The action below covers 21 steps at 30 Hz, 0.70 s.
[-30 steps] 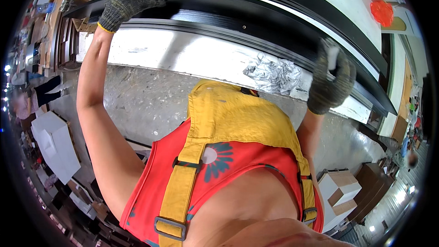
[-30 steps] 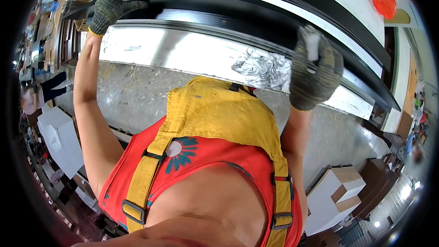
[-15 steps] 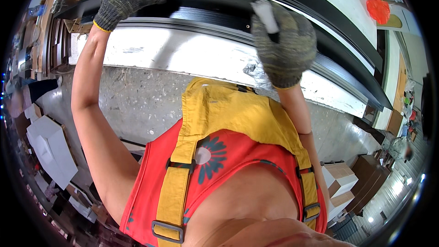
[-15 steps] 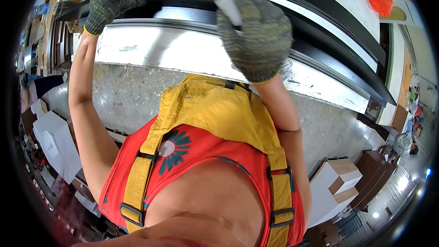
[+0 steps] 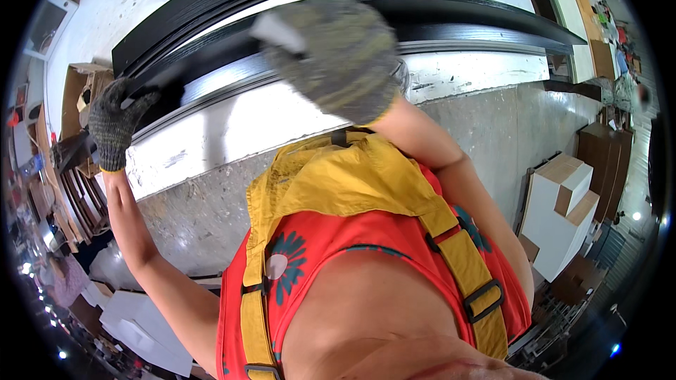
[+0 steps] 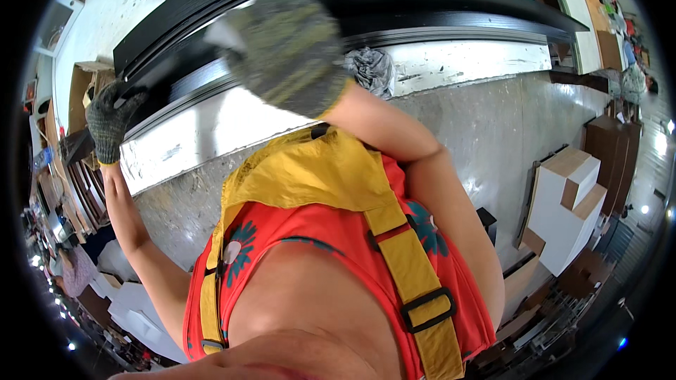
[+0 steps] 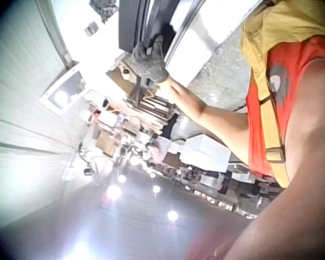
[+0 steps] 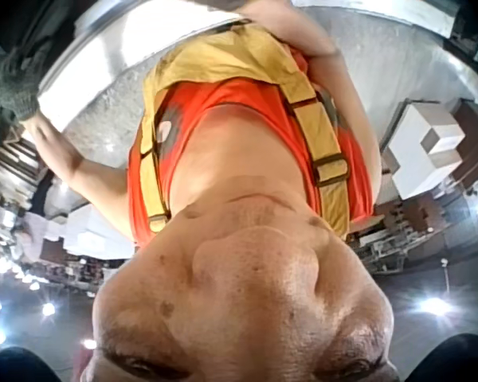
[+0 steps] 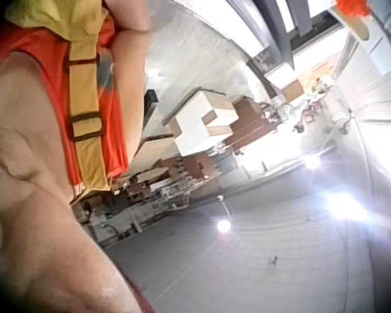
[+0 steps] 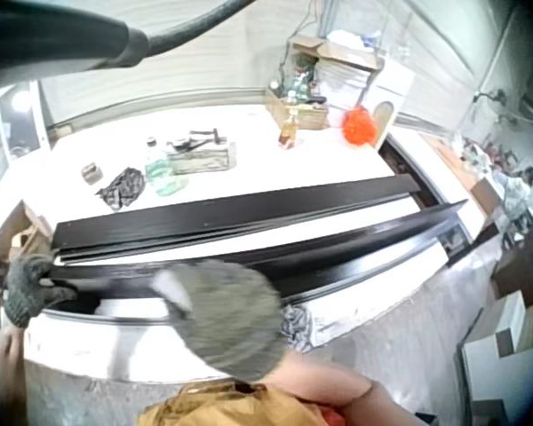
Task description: The person wipes a long black curved object on a white workbench using a white cloth. They repeatedly rub the surface along its length, occasionally repositioning the cloth and adjusting their grip.
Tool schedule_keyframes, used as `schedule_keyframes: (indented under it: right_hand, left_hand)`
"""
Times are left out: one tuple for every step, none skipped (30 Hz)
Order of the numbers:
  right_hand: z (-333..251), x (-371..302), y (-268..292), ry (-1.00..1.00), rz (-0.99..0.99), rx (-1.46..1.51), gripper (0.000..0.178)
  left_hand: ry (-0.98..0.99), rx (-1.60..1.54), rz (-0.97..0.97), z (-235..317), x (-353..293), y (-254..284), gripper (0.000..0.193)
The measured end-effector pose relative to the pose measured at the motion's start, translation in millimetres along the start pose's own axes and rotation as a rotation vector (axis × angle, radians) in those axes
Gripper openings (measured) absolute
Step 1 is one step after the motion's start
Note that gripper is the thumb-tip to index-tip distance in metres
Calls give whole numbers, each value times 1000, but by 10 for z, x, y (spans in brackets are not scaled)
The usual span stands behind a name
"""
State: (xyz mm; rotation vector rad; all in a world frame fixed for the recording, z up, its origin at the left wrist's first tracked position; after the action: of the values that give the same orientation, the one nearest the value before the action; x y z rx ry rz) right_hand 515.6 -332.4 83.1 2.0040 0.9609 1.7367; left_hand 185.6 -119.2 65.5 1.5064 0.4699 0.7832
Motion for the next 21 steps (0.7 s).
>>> schedule_keyframes:
  right_hand:
    - [225,-209,15,-52,100,-65,28]
    - [423,-331,170,-131,55,-108,31]
    - [694,-500,328,-31,108,-224,33]
    - [969,-694,458,63,175,-338,36]
    - [1098,-761,664,-25,192,-450,36]
    - [1228,-820,871,-114,200,-558,37]
    - [1354,-912,1060,-276,238,-604,33]
    - [1422,-987,1204,-476,192,-575,31]
    - [1578,-1180,1258,-539,257,-408,32]
    - [1622,-1322,1317,-602,309,-270,33]
    - [1619,-1467,1310,-776,371,109,33]
    - [1538,-1594,1315,-923,431,472,33]
    - [1713,-1936,1287,-934,349,534,34]
    - [1747,-2039,1213,-1030,230,595,34]
    - [1769,-2200,1126,-1122,214,749,32]
    - [1967,-2560,1015,-1323,193,890,30]
    - [2047,-2694,898,-1442,138,834,27]
    - [2114,-2834,790,-1560,83,776,26]
    - [2147,-2876,773,-1582,54,774,27]
    - [2167,-2917,751,-1602,24,773,28]
    - [2150,-2926,717,-1625,24,675,33]
  left_hand:
    - [1,-10,-1,48,31,12,38]
    - [-6,-28,3,30,23,3,38]
    - [-20,-53,8,-31,29,-43,38]
    - [-12,-63,-14,-5,44,-32,39]
    - [-1,-73,-36,18,54,-26,40]
    - [13,-81,-58,43,54,-3,40]
    - [21,-83,-78,47,89,-9,42]
    - [19,-73,-79,52,94,12,41]
    - [23,-41,-75,81,66,82,40]
    - [6,-57,-83,147,106,107,39]
    - [-11,-73,-92,237,131,147,38]
    - [-40,-110,-95,275,170,91,38]
    - [-7,-168,-95,297,151,56,36]
    - [4,-143,-89,257,126,47,37]
    - [-32,-129,-102,447,179,110,38]
    - [-76,-123,-112,632,256,143,40]
    - [-67,-98,-102,604,256,98,42]
    - [-78,-103,-119,623,307,98,41]
    - [-85,-109,-137,637,345,98,40]
    - [-91,-114,-155,650,376,99,40]
    - [-33,-170,-208,652,392,95,38]
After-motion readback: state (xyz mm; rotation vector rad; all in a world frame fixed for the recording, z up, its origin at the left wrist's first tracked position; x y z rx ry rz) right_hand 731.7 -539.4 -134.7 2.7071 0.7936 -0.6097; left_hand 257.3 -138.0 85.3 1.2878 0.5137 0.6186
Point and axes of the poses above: each hand's wrist, its own x-axis towards the middle knuckle, its own y-axis out of the back of the hand, z = x × y, the point moved 1 cm from there along x, towards the middle knuckle, and after that the axes turned 1 degree about z, right-handed, at the moved point
